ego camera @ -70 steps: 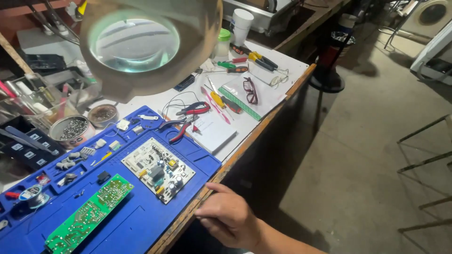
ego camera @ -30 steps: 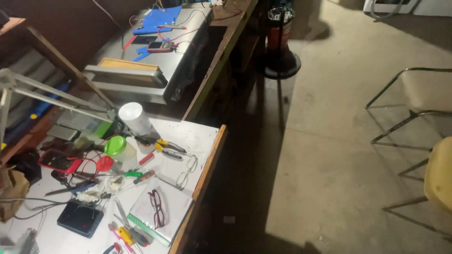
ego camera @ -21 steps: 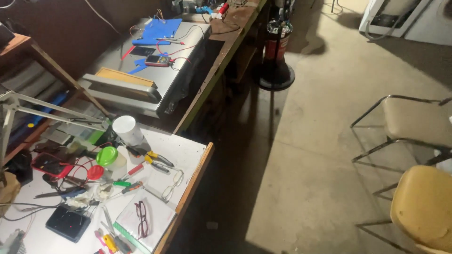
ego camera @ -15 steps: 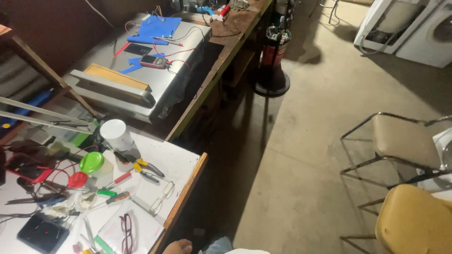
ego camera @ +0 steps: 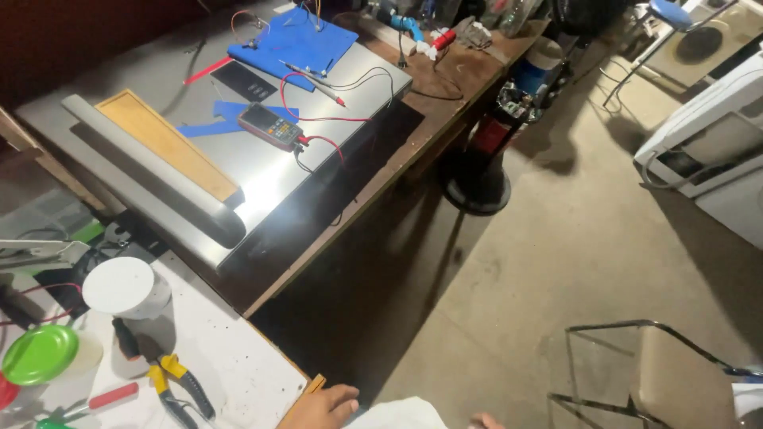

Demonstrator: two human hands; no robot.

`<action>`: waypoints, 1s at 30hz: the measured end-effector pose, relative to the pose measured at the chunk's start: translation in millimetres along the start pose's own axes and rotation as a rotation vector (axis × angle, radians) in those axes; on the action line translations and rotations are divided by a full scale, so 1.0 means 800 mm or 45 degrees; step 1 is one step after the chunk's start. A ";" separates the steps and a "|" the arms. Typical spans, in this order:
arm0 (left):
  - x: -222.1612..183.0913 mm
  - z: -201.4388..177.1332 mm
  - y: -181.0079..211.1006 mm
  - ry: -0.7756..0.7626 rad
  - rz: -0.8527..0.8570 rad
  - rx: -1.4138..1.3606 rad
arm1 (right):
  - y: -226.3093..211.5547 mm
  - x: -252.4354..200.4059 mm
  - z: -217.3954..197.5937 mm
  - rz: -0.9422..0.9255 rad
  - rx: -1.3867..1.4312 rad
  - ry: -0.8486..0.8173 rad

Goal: Testing electrical components on a circuit board using a digital multimeter and probes.

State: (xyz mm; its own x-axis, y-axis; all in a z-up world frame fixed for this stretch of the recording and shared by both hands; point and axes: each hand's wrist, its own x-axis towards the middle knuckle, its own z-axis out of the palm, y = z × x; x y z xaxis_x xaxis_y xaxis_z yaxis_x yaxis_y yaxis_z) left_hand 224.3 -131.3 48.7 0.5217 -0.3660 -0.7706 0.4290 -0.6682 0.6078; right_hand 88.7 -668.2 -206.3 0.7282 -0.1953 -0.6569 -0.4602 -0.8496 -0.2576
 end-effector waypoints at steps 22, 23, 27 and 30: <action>0.045 -0.195 0.178 0.532 -0.539 -0.742 | -0.995 0.347 -0.563 -0.890 -0.640 0.265; 0.045 -0.205 0.194 0.529 -0.569 -0.749 | -1.000 0.354 -0.565 -0.896 -0.636 0.234; 0.047 -0.258 0.247 0.840 -0.547 -0.796 | -0.992 0.365 -0.584 -1.018 -0.575 0.096; 0.045 -0.321 0.288 1.058 -0.558 -0.846 | -0.985 0.380 -0.597 -1.073 -0.433 0.052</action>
State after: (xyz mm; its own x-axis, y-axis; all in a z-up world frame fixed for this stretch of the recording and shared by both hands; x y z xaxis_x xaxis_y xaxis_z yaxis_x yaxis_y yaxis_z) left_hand 531.5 -131.8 210.0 0.4508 0.5185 -0.7266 0.8690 -0.0691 0.4899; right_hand 915.4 -292.5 135.5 0.7763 0.5441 -0.3182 0.4026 -0.8165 -0.4138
